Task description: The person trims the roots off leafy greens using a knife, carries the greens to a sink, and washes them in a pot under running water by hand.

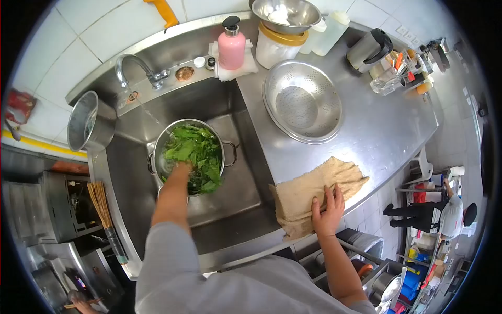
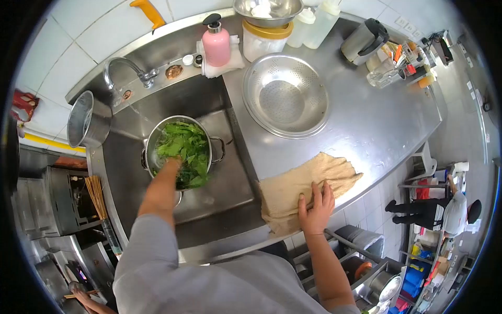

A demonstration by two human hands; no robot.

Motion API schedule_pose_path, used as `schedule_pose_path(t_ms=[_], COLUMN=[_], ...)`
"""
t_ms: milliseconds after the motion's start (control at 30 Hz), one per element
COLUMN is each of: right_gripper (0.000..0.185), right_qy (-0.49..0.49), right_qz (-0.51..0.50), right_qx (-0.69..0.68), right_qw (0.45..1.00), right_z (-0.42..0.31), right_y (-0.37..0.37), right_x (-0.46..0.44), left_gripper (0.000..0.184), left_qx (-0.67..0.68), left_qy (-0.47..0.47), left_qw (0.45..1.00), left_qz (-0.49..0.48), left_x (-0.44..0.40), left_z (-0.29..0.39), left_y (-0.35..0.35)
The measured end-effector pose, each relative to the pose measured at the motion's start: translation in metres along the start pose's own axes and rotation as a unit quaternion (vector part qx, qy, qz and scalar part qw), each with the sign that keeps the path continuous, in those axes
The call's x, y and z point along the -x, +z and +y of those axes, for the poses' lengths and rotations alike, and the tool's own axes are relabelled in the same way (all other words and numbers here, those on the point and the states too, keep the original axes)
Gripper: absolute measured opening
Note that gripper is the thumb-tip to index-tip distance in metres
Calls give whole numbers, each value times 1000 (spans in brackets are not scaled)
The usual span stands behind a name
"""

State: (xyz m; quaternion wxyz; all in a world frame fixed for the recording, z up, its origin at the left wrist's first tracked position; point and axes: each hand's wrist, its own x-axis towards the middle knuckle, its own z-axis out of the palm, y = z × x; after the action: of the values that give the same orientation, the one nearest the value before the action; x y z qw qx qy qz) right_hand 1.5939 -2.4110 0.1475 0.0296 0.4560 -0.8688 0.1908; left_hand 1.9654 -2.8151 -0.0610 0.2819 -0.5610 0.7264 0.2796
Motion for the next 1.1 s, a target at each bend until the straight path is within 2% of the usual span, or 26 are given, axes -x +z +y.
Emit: schedule_pose_path(t_ms=[67, 100, 167, 200, 267, 367, 400, 433, 467, 500, 567, 600, 633, 700, 733, 800, 833, 867, 900, 967, 1000, 1067, 1100], right_gripper=[53, 53, 54, 54, 53, 53, 53, 53, 53, 53, 53, 53, 53, 52, 51, 51, 51, 51, 50, 50, 50, 50, 50], right_qy=[10, 11, -8, -8, -2, 6, 15, 34, 27, 16, 25, 24, 21, 22, 22, 11, 7, -5, -5, -10, -12, -14, -17], right_qz=[-1, -1, 15, 15, 12, 13, 12, 30, 20, 5, 6, 10, 12, 16, 23, 25, 27, 6, 19, 25, 29, 29, 27], right_qx=[-4, -10, 5, 1, -2, 6, -6, 10, 15, 17, 17, 11, 1, -2, -4, -6, -10, -23, -20, -30, -14, 10, 6], right_qw=[1000, 1000, 1000, 1000, 1000, 1000, 1000, 999, 999, 1000, 1000, 1000, 1000, 1000, 999, 1000, 1000, 1000, 1000, 999, 999, 999, 999], right_z=[-3, -3, -1, -2, 0, -1, -3, -4, -5, -5, -5, -4, -6, -6, -5, -1, 1, 1, 3, 2, 1, 0, 0], right_y=[0, 1, 2, 2, 2, -3, -6, -9, -11, -11, -11, -10, -9, -7, -6, -3, -1, 0, 2, 5, 4, 3, 3], right_x=[0, 0, 0, 1, -1, -1, -2, -2, -4, -5, -5, -5, -3, 0, -1, -3, 0, 2, 1, 3, 2, 2, 2], left_gripper=[57, 57, 67, 67, 75, 80, 80, 85, 91, 91, 95, 94, 94, 73, 78, 87, 105, 99, 89, 75, 75, 60, 60], left_qx=[104, 100, 231, 229, 91, 99, 95, 42, -11, -14, -152, -142, -143, -398, -134, -157, 1, 151, 188, 389, 388, 459, 459], left_qy=[36, 33, 74, 72, 37, 101, 130, 120, 104, 123, -116, -140, -141, -58, -50, 4, 37, 57, 82, 83, 71, 52, 48], left_qw=[993, 993, 968, 969, 971, 953, 950, 967, 978, 976, 977, 977, 976, 915, 989, 988, 999, 985, 974, 904, 904, 878, 878], left_qz=[48, 50, 62, 64, 220, 269, 268, 223, 178, 179, 89, 81, 78, 33, 26, -8, -14, 66, 95, 158, 165, 128, 131], left_x=[37, 50, 90, 102, 121, 129, 123, 119, 110, 91, 24, -71, -121, -167, -118, -71, -81, -10, 7, 49, 62, 75, 74], left_z=[-17, -23, -36, -41, -40, 4, 31, 59, 81, 98, 119, 90, 74, 50, 78, 84, 58, 61, 37, 2, -13, -36, -42], left_y=[-30, -42, -67, -71, -73, -82, -81, -77, -77, -76, -40, 7, 37, 69, 20, -12, -18, -45, -55, -56, -61, -68, -71])
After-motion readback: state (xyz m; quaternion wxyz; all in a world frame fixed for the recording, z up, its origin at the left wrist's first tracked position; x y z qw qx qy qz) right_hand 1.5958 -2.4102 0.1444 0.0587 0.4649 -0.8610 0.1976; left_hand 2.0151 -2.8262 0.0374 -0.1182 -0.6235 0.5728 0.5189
